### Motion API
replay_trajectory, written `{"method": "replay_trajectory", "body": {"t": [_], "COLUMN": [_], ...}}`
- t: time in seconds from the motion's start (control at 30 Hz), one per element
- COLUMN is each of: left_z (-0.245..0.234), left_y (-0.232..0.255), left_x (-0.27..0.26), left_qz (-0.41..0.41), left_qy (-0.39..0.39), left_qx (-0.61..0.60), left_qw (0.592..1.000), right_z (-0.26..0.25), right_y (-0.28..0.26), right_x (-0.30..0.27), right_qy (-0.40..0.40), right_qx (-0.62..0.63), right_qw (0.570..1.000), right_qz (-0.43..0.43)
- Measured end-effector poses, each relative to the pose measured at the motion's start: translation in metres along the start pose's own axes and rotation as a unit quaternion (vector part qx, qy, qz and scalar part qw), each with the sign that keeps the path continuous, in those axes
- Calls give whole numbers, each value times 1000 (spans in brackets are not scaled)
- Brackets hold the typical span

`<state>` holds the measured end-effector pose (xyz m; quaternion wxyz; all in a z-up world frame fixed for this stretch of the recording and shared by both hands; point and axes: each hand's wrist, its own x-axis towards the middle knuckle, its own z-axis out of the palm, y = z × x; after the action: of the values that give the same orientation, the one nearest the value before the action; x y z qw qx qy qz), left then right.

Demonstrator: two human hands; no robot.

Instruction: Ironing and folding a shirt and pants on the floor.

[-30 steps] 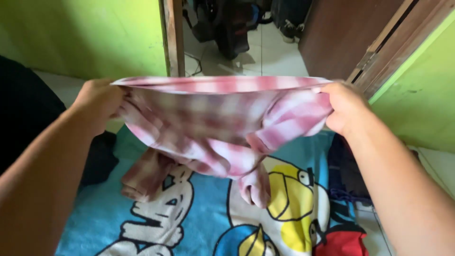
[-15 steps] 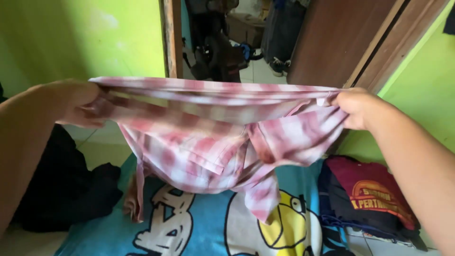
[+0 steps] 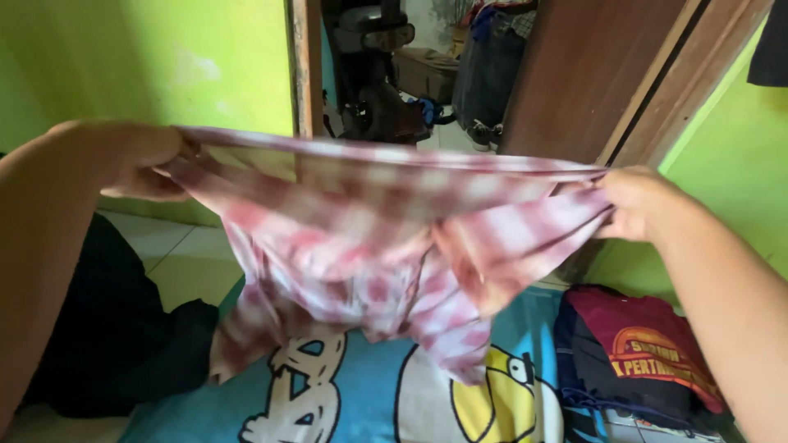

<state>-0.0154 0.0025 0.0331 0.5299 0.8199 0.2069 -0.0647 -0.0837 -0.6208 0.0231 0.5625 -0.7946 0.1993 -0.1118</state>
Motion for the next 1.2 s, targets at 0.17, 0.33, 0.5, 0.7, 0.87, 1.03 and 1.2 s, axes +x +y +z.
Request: {"method": "replay_trajectory", "body": {"t": [0.17, 0.33, 0.5, 0.7, 0.87, 1.03, 1.2], "left_z": [28, 31, 32, 35, 50, 13, 6], "left_y": [0, 3, -12, -33, -23, -84, -86], "left_x": [-18, -44, -9, 12, -14, 38, 59], "left_qz": [12, 26, -35, -123, 35, 3, -26], "left_qy": [-12, -18, -19, -15, -178, -40, 104], "left_qx": [-241, -113, -142, -188, 5, 62, 116], "left_qw": [970, 993, 989, 974, 983, 997, 987], "right_z": [20, 34, 35, 50, 42, 14, 7], "right_y": [2, -15, 13, 6, 9, 2, -8], "right_x": [15, -26, 2, -9, 2, -5, -12], "right_qy": [-159, -73, 39, 11, -31, 25, -33], "right_qx": [293, 109, -108, -111, -1, 15, 5], "right_qw": [940, 991, 985, 993, 999, 1000, 999], "right_qz": [68, 19, -125, -29, -29, 4, 41]}}
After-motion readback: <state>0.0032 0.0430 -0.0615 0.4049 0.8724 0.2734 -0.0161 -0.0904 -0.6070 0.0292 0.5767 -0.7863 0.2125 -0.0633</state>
